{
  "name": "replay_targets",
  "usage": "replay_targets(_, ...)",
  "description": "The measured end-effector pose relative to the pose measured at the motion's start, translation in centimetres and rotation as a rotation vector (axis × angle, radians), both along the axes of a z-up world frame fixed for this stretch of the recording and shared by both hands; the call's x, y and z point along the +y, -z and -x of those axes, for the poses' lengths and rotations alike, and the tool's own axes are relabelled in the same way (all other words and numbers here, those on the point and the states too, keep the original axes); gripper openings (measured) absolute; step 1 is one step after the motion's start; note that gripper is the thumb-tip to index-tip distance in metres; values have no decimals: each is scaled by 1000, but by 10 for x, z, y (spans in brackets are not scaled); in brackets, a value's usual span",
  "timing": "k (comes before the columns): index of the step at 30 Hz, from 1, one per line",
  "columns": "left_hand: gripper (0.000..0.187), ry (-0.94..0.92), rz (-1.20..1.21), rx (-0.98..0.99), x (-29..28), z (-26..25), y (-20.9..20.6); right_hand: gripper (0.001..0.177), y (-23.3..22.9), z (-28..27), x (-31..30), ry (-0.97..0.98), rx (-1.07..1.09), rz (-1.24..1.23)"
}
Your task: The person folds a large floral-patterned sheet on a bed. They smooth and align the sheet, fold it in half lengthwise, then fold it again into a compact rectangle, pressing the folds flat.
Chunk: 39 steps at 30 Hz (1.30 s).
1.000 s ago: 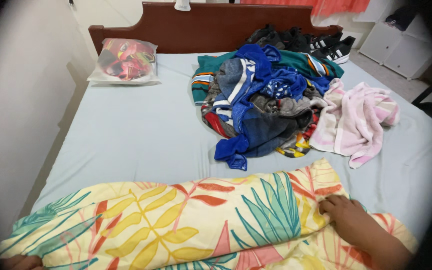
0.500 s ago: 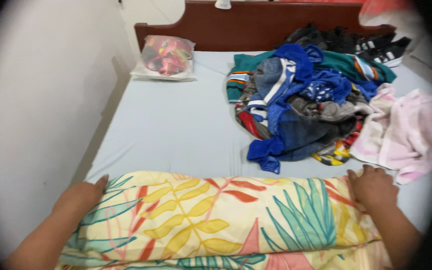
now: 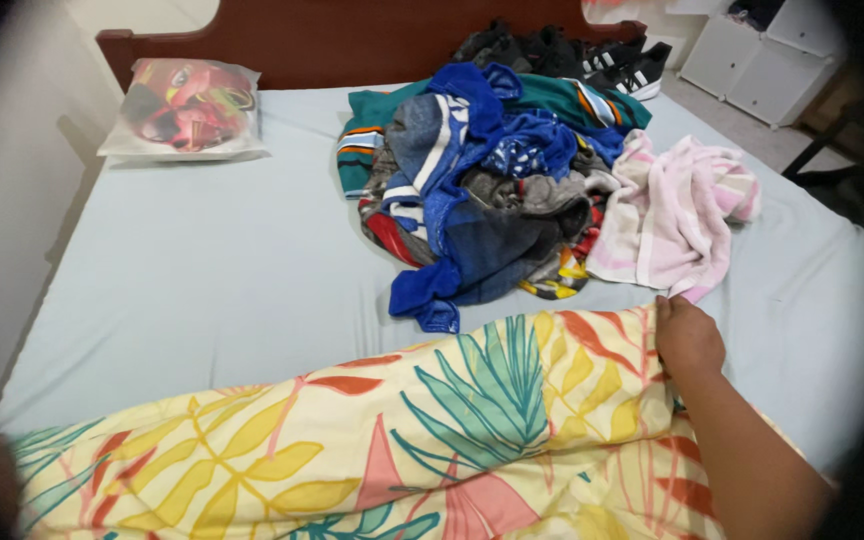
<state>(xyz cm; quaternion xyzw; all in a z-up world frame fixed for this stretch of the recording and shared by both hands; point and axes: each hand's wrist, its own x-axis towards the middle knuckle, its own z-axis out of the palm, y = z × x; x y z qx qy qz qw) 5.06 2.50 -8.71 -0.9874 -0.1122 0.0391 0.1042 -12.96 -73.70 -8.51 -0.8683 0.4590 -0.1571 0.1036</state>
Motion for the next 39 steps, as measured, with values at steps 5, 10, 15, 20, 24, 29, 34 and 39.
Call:
replay_targets(5, 47, 531, 135, -555, -71, 32, 10, 57, 0, 15, 21, -79, -137, 162)
replay_targets(10, 75, 533, 142, -363, -131, 55, 38, 45, 16, 30, 19, -2, 153, -146)
replay_targets(15, 96, 423, 24, -213, -123, 58, 68, 42, 20, 49, -22, 88, 47, 15)
replay_targets(20, 91, 549, 230, -504, -130, 58, 62, 53, 2, 33, -16, 101, -9, -124)
replay_targets(24, 70, 731, 364, -486, -177, 77, 39, 85, -6, 8, 4, 99, 214, -394)
replay_targets(29, 61, 965, 382, -318, -259, 103, 6, 81, -21, -19, 11, 42, 328, -420)
replay_targets(34, 61, 1156, 602, -239, -350, 123, -13, 76, -28, -38, 20, 21, 363, -311)
replay_targets(39, 69, 1248, 605, -182, -437, 135, -15, 57, -12, -40, 15, -266, 547, -143)
